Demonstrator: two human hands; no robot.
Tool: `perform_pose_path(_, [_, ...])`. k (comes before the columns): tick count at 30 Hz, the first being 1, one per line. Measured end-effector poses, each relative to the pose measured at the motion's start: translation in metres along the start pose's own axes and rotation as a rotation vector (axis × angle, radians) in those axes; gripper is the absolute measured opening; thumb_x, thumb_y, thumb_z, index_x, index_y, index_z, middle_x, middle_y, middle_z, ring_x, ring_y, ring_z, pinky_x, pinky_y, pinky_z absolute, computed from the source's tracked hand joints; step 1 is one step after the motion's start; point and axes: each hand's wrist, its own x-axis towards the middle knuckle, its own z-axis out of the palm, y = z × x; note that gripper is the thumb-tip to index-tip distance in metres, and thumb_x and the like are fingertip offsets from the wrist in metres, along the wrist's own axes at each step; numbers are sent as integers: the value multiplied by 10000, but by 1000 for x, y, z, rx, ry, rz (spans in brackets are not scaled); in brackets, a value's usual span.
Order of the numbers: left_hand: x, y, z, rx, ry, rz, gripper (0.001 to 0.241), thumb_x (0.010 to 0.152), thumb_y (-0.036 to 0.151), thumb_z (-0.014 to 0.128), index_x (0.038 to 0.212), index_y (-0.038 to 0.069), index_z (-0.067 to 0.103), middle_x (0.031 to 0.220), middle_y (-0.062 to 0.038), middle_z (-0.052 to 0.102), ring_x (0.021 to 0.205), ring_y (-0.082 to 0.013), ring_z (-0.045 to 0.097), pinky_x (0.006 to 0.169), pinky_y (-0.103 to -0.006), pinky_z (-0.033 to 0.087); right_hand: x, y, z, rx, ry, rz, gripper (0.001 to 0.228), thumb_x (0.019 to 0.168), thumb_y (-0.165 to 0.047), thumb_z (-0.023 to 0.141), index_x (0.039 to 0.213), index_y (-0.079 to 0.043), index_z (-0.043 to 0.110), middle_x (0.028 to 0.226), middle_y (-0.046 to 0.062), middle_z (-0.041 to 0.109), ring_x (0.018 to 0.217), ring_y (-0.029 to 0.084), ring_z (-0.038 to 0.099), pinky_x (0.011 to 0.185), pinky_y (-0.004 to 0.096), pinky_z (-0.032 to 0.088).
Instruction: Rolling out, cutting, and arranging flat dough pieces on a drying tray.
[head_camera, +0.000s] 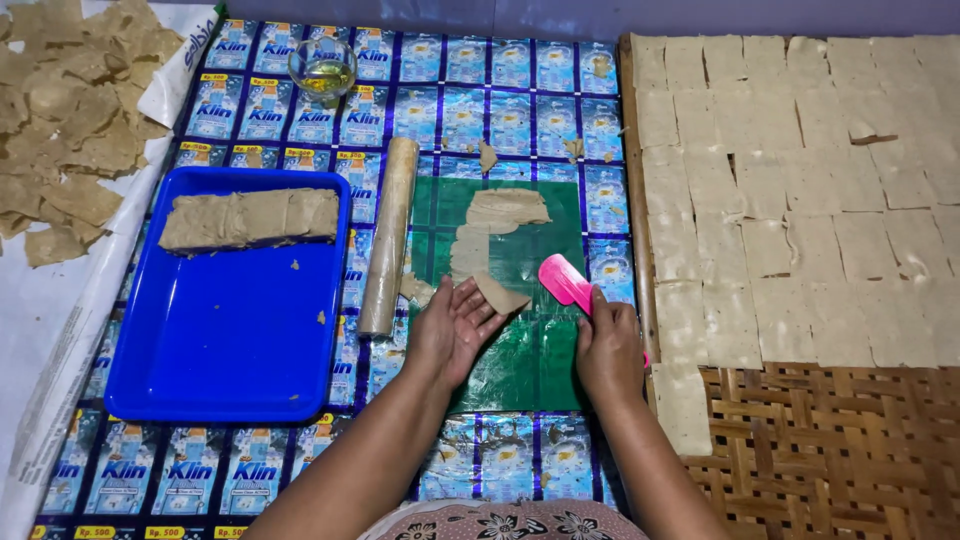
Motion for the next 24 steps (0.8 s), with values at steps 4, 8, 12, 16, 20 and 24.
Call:
perform_pose_path(4, [-55,4,-1,32,-9,18,614,1035,464,422,1379,-42,482,1323,-213,599,1234,-330,620,1062,-475,514,-11,-6,-10,-6,10,0,543,875,-110,736,1397,-44,603,1114,217,606,1016,400,612,853,491,509])
perform_pose_path(8, [-78,5,-16,193,55,48,469,1008,288,553,1337,-46,556,1223,-172,672,1111,-272,678,956,-410,564,-19,-20,-21,-91,117,-110,522,820,-129,754,1320,-45,628,1248,245,599,1117,432,597,905,510,483])
perform_pose_path(12, [-74,-2,-34,522,137,160,396,978,214,621,1319,14,647,1101,-99,734,963,-167,685,835,-299,549,-34,-22,-10,84,124,-147,447,876,-74,699,1313,-17,623,1297,251,595,1179,436,584,989,489,481])
perform_pose_path(16, [-85,2,-15,1112,115,467,303,938,169,672,1184,3,731,990,-50,782,877,-102,716,790,-253,566,-51,-21,7,547,-98,140,277,973,-114,628,1236,-45,682,1209,176,677,1142,302,676,979,414,533])
perform_pose_path(20, [-88,-1,5,1171,-55,343,288,947,173,668,1176,11,734,966,-51,762,858,-98,683,756,-274,562,-71,-1,37,1186,-407,527,419,1057,-291,499,1250,37,674,1220,173,730,1107,240,720,955,374,574])
perform_pose_path(24, [-84,-8,20,987,-304,167,290,966,172,665,1200,4,700,1056,-24,753,932,-82,685,830,-263,571,-72,-15,-2,1618,-513,805,594,1056,-430,381,1345,51,576,1273,164,720,1134,230,725,974,360,569])
